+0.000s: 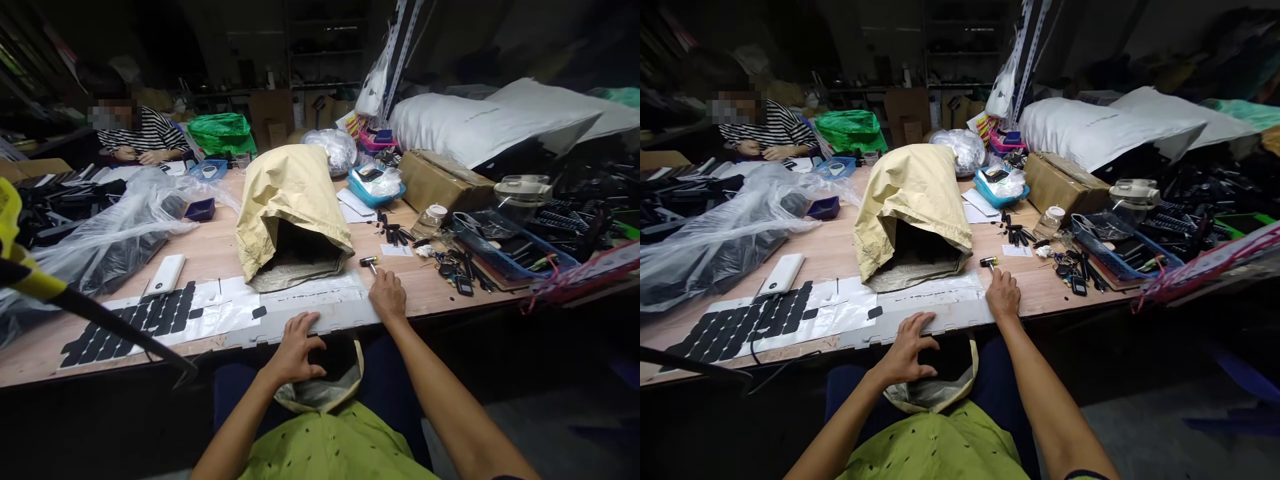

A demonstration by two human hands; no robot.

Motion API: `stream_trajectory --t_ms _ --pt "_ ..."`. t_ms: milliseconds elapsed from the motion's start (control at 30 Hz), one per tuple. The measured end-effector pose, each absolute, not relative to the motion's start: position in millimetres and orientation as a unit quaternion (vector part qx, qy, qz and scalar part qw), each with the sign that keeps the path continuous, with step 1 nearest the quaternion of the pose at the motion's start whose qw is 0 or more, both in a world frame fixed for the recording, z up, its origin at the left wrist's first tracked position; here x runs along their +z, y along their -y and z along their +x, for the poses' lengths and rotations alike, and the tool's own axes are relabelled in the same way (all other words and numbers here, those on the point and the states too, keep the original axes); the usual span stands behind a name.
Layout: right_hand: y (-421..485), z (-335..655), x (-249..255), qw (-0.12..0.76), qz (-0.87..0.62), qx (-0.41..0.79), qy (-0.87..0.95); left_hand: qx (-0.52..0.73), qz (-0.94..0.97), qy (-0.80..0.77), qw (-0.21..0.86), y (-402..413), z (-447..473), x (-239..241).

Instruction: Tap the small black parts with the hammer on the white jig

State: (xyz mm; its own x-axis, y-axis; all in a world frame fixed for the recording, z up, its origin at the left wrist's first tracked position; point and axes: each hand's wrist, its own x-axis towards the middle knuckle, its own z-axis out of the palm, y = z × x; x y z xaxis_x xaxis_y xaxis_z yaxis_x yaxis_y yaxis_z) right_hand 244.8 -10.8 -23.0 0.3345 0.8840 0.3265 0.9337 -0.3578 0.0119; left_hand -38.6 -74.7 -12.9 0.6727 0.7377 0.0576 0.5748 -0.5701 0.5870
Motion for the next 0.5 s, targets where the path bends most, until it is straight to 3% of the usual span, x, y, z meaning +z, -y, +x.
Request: stream_trajectory --t_ms 200,367,500 --pt "10.7 244.5 -23.8 0.084 -0.814 -0.14 0.557 0.32 0.776 -0.498 0.217 -6.4 -30.4 -1.1" --pt "11.6 243.4 -24.6 0.094 -0.81 -0.143 0.561 0.227 0.661 -0.701 0.144 -76.9 -25.2 28.7" --pt "12.4 241.1 -24.2 0.095 -0.812 -0.134 0.56 0.142 0.626 -0.759 0.113 -98.8 -21.8 42.2"
